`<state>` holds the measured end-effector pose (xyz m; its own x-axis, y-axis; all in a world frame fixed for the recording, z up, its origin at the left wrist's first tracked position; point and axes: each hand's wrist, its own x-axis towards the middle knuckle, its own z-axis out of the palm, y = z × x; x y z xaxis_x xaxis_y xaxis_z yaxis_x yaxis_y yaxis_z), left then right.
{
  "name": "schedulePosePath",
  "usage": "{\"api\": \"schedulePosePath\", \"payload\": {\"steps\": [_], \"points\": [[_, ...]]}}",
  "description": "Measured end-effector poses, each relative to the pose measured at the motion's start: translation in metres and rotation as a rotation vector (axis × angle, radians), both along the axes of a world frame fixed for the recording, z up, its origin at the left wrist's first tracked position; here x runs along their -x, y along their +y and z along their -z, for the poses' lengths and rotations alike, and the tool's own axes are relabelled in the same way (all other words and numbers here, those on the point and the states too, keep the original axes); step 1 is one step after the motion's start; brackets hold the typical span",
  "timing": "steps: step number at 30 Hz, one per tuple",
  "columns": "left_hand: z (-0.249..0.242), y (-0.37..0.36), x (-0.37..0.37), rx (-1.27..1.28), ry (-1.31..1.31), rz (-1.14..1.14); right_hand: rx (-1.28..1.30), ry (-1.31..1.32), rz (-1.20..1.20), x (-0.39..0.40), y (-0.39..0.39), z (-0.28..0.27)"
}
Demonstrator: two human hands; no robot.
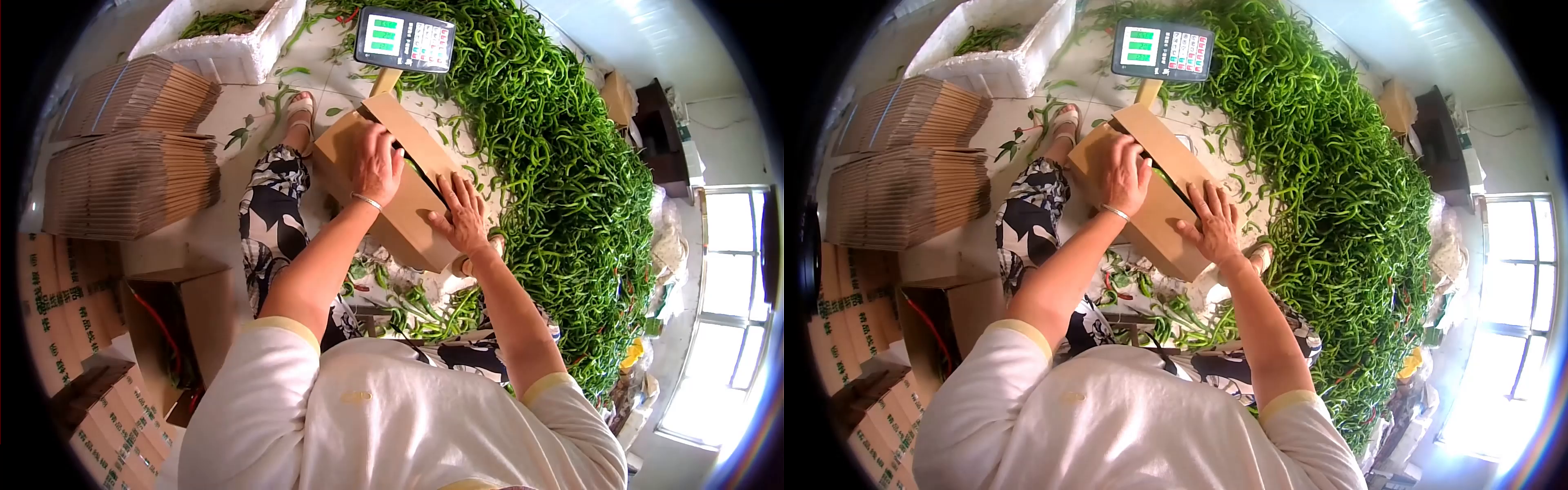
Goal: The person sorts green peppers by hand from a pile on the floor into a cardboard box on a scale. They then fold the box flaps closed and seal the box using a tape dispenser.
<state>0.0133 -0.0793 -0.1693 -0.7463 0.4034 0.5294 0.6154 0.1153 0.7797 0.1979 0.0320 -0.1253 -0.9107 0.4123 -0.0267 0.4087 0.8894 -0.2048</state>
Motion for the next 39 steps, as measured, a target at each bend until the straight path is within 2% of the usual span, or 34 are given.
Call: {"api": "schedulePosePath", "payload": {"steps": [3, 4, 8, 11, 14, 21, 26, 29, 30, 32, 35, 37, 39], "points": [[-0.009, -0.001, -0.004, 0.356, 0.207, -0.17, -0.015, 0.027, 0.02, -0.001, -0.006, 0.004], [-0.005, 0.002, 0.0, 0.55, 0.19, -0.07, -0.005, 0.067, 0.036, -0.001, -0.007, 0.006], [-0.013, 0.005, 0.0, 0.829, 0.235, -0.006, 0.003, 0.057, 0.117, 0.005, -0.012, 0.012], [-0.01, 0.001, 0.001, 0.799, 0.292, 0.077, -0.016, 0.084, 0.114, 0.003, -0.014, 0.02], [-0.018, -0.001, 0.003, 0.925, 0.303, 0.184, -0.032, 0.064, 0.119, 0.006, -0.012, 0.024], [-0.019, 0.018, 0.007, 0.97, 0.326, 0.228, -0.008, 0.006, 0.097, 0.01, -0.001, 0.018], [-0.023, 0.017, 0.005, 0.997, 0.352, 0.221, 0.03, 0.091, 0.094, 0.009, 0.002, 0.022], [-0.017, 0.017, 0.009, 0.965, 0.385, 0.191, 0.046, -0.007, 0.078, 0.025, 0.017, 0.012], [-0.014, 0.017, 0.009, 0.948, 0.38, 0.193, -0.052, 0.015, 0.036, 0.044, 0.025, -0.008], [-0.02, 0.014, 0.008, 1.003, 0.403, 0.228, 0.04, 0.382, -0.095, 0.091, 0.037, -0.064], [-0.013, 0.017, 0.008, 0.874, 0.346, 0.243, 0.021, 0.585, -0.243, 0.167, 0.032, -0.126], [-0.014, 0.016, 0.01, 0.823, 0.349, 0.245, 0.049, 0.673, -0.255, 0.218, 0.019, -0.134], [-0.017, 0.013, 0.011, 0.845, 0.333, 0.284, -0.02, 0.682, -0.225, 0.263, 0.011, -0.109]]}}
